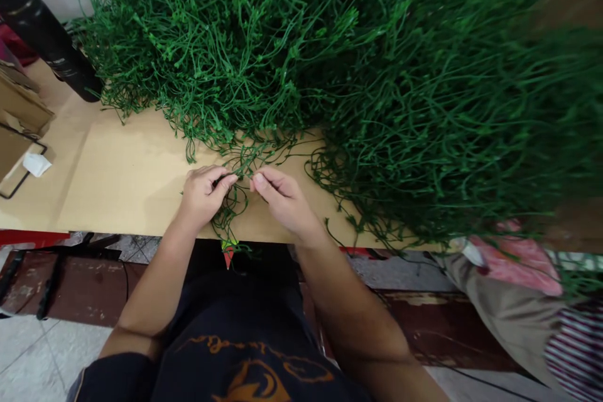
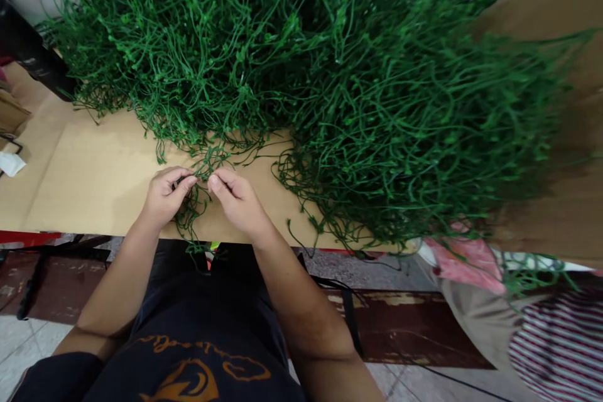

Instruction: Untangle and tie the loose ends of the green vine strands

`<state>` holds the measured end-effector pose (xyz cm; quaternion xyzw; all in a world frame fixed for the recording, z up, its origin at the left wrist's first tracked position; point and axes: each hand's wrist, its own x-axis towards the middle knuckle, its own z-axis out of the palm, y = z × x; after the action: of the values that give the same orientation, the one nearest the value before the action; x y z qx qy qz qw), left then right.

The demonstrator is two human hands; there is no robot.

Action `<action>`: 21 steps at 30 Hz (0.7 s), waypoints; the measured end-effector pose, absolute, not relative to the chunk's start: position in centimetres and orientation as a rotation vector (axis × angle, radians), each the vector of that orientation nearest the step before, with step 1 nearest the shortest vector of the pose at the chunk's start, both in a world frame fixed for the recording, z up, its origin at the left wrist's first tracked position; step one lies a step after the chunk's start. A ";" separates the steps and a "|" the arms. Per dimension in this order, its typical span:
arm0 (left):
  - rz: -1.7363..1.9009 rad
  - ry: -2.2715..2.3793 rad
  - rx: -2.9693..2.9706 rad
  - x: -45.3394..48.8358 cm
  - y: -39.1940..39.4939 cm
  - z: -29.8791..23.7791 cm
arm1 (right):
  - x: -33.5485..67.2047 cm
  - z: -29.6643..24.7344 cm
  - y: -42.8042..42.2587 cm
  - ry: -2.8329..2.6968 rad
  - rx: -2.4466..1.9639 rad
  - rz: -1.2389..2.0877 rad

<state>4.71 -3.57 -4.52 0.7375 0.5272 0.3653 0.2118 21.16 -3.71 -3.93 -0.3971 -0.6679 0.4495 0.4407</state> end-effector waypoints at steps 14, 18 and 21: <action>0.890 1.606 1.829 5.4 -3.6 -4.0 | 22.2 -0.8 -7.7 -1.880 -0.641 0.868; 1.080 1.775 1.619 4.8 -3.0 -2.4 | 23.8 3.0 -10.0 -2.145 -0.154 0.979; 1.137 1.642 1.681 4.8 -3.2 -1.1 | 25.3 4.5 -9.2 -2.086 -0.451 0.769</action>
<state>4.78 -3.22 -1.11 0.6213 0.6070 0.4203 0.2625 25.26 -9.17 4.54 -0.1803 -0.8332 0.3071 0.4230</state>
